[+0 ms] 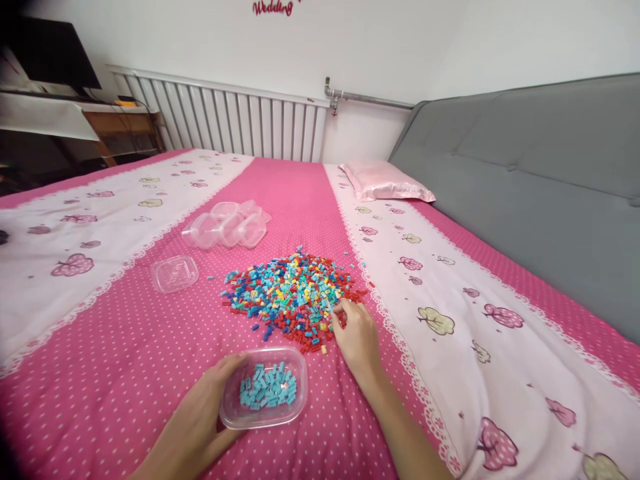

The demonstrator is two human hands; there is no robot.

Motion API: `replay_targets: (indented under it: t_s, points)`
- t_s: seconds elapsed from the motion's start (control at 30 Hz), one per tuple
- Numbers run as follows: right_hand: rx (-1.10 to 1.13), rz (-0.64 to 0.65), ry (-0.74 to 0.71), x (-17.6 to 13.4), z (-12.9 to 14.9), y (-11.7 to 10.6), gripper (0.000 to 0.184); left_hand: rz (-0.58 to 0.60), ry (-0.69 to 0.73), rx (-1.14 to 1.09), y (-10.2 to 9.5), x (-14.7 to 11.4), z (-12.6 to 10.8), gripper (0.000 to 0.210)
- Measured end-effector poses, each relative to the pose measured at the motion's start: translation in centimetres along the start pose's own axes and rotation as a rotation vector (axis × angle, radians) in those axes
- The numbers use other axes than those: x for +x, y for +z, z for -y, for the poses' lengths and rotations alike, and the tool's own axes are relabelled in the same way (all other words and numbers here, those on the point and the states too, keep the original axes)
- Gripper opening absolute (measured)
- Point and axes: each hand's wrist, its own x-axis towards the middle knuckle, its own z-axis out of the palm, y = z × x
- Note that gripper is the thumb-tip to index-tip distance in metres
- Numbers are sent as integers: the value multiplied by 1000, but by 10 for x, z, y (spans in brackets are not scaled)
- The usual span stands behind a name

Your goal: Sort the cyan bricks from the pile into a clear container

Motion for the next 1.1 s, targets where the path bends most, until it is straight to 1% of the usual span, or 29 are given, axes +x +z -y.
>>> replay_targets:
  t_s: [0.17, 0.27, 0.33, 0.4, 0.47, 0.57, 0.63, 0.7, 0.77, 0.83, 0.97, 1.1]
  points:
    - [64, -4, -11, 0, 3, 0, 16, 16, 4, 12, 1, 0, 0, 68]
    - [156, 5, 12, -1, 14, -7, 19, 11, 8, 11, -1, 2, -1, 65]
    - [248, 27, 24, -6, 30, -15, 17, -2, 13, 5, -1, 3, -2, 65]
    - [340, 72, -17, -17, 55, -23, 12, -4, 13, -5, -2, 3, -4, 66]
    - [371, 171, -73, -31, 83, -27, 7, -2, 6, -13, -2, 3, -5, 67]
    - [259, 336, -167, -49, 117, -20, 13, 2, 6, -19, -1, 4, -6, 67]
    - [140, 417, -203, -55, 129, -10, 16, 6, 13, -24, -1, 4, -7, 67]
    - [24, 472, -215, -56, 133, 1, 18, 12, 12, -29, -1, 5, -7, 67]
    - [-62, 497, -223, -56, 134, 9, 20, 20, 8, -30, -1, 5, -8, 67]
    - [-114, 492, -240, -56, 134, 14, 22, 26, 6, -31, -2, 5, -9, 68]
    - [-181, 482, -251, -57, 137, 14, 24, 40, 6, -47, -3, 7, -11, 68]
    - [-205, 517, -245, -58, 140, 14, 22, 51, 11, -43, -3, 7, -12, 67]
